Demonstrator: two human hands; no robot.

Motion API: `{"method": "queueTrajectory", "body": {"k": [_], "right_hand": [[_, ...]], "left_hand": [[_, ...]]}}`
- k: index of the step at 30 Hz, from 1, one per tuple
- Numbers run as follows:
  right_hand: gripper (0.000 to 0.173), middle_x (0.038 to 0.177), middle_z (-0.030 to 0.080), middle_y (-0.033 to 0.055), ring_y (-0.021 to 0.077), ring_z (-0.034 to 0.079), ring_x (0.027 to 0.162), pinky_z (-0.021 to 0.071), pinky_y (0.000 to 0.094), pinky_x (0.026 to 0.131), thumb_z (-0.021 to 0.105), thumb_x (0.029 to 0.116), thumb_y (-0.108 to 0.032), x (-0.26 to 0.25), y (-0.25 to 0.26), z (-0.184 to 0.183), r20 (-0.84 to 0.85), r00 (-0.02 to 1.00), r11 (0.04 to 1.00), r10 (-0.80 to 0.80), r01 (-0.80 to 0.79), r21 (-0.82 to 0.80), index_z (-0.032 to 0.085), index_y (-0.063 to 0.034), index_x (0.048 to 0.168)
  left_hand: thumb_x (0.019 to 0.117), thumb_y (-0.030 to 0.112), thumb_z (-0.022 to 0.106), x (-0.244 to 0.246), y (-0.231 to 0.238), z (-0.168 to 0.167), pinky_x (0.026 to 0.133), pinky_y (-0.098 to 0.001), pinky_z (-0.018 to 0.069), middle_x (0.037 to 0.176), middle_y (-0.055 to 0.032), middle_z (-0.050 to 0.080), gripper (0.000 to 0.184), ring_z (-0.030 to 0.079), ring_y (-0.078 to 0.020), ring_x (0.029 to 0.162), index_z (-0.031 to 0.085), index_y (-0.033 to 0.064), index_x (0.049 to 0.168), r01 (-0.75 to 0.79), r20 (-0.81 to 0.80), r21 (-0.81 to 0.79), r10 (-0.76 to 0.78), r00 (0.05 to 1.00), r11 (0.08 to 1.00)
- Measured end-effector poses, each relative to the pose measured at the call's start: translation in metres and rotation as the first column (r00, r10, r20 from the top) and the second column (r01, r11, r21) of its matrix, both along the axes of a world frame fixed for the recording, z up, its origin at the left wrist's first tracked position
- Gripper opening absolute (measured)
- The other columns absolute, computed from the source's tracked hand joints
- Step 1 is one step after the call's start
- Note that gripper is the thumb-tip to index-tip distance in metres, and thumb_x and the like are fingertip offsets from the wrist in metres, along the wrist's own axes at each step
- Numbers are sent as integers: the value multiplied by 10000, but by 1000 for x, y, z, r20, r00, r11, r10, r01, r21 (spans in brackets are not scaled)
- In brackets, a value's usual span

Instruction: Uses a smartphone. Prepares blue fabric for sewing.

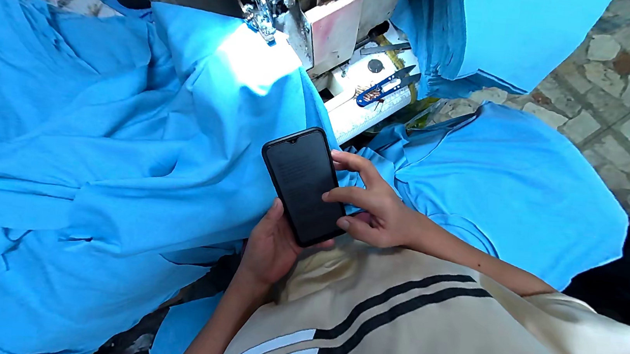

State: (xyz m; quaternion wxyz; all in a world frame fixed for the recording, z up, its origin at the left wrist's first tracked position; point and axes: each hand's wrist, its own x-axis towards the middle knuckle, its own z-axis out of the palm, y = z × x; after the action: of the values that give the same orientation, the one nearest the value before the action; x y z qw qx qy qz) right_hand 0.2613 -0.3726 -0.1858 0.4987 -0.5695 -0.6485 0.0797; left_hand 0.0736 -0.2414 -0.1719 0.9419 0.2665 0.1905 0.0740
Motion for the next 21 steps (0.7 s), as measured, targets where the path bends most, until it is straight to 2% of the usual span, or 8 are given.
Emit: {"method": "queueTrajectory", "body": {"k": [8, 21], "right_hand": [[352, 1455, 460, 236, 287, 428, 1396, 393, 432, 1135, 517, 1003, -393, 1, 0, 0, -5, 1000, 1000, 6, -6, 6, 712, -110, 1076], [356, 1452, 465, 248, 291, 436, 1386, 393, 422, 1129, 525, 993, -382, 2, 1, 1, -3, 1000, 1000, 6, -6, 0, 720, -95, 1071]], "left_hand": [[1050, 470, 475, 0, 0, 0, 912, -520, 599, 1262, -150, 695, 432, 705, -333, 1121, 618, 157, 1313, 4, 9, 5, -4, 1000, 1000], [1038, 475, 503, 1, 1, -1, 909, -517, 601, 1264, -144, 696, 433, 707, -328, 1119, 622, 165, 1316, 12, 12, 15, -13, 1000, 1000]]}}
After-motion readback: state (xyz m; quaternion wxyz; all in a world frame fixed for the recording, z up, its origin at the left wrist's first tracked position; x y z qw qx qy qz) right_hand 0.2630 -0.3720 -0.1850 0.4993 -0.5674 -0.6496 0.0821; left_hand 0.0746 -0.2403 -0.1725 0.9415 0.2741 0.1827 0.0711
